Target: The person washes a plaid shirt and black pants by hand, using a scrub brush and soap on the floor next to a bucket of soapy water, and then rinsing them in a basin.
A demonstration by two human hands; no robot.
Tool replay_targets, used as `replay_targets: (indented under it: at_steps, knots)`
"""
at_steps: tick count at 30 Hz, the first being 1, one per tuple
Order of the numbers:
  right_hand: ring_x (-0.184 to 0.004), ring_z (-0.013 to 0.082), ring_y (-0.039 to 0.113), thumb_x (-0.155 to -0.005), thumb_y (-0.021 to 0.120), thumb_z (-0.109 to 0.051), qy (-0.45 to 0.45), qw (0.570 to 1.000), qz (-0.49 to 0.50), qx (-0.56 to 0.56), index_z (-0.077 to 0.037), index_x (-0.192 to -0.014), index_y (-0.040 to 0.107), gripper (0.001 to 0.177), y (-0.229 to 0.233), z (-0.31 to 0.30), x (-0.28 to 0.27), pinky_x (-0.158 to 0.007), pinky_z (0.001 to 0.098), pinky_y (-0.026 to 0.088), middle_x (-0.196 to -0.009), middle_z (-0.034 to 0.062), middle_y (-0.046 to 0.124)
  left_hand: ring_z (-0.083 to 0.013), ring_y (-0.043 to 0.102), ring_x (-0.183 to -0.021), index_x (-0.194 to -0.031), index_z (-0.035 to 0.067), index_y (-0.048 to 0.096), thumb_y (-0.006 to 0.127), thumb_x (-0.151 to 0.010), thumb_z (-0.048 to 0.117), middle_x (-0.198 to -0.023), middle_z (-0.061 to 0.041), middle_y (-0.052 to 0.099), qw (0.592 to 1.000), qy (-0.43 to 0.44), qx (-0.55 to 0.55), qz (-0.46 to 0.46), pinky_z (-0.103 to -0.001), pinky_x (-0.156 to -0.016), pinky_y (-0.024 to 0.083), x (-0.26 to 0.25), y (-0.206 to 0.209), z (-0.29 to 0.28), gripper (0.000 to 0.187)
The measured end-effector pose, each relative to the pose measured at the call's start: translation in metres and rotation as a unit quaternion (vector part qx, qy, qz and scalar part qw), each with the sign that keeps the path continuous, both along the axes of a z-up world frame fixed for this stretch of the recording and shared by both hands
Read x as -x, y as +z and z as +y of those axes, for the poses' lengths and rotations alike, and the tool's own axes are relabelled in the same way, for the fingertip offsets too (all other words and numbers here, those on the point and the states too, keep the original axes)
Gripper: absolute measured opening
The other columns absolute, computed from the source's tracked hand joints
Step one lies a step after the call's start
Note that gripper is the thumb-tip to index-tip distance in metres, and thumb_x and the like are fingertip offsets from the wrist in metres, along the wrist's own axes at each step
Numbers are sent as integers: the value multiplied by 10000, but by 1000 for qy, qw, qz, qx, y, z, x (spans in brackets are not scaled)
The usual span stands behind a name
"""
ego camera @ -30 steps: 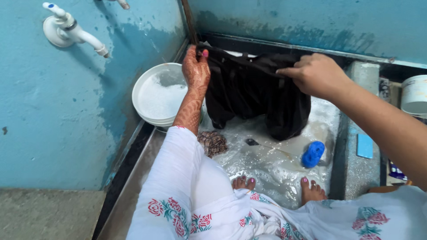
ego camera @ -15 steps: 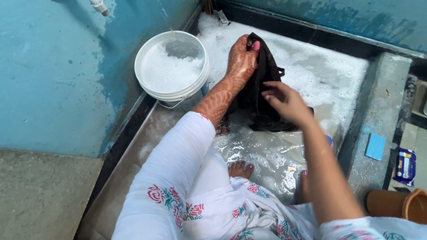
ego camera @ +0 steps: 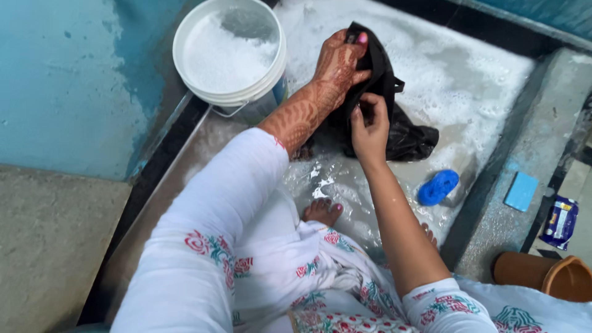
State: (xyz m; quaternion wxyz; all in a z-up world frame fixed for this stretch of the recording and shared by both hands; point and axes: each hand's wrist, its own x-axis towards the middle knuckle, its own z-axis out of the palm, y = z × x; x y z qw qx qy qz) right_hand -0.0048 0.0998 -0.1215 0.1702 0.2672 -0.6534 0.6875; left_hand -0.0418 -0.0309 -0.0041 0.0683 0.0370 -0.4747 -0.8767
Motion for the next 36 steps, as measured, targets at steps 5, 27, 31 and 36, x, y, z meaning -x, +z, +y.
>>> replay_targets:
  at_steps: [5, 27, 31, 36]
  knots:
    - [-978, 71, 546, -1081, 625, -48, -17, 998, -14, 61, -28, -1157, 523, 128, -13, 2, 12, -889, 225, 476, -1070, 21, 557, -256, 653, -966, -1195, 54, 595, 664, -936, 133, -1074, -125, 633, 998, 4, 59, -8, -482, -772, 633, 10, -7, 5, 280]
    - [-873, 212, 623, -975, 647, 47, -70, 982, 85, -152, 29, -994, 588, 65, 31, 32, -8, -798, 279, 503, -997, 121, 623, -208, 731, -628, -803, -6, 731, 821, -813, 327, -716, -121, 737, 930, -132, 289, -186, -333, -558, 605, -6, -94, -11, 344]
    - [-894, 232, 630, -970, 652, 85, -69, 979, 105, -159, 35, -1001, 587, 88, 34, 33, -11, -807, 298, 507, -999, 130, 625, -226, 740, -670, -843, -39, 748, 825, -812, 296, -768, -149, 751, 940, -155, 253, -168, -347, -592, 624, -17, -88, -16, 345]
    - [-881, 254, 645, -929, 656, 116, -54, 975, 121, -180, 34, -985, 607, 111, 41, 33, -14, -777, 308, 518, -984, 142, 628, -226, 756, -699, -902, -26, 764, 792, -829, 278, -814, -155, 756, 924, -176, 275, -201, -342, -623, 632, -20, -79, -22, 313]
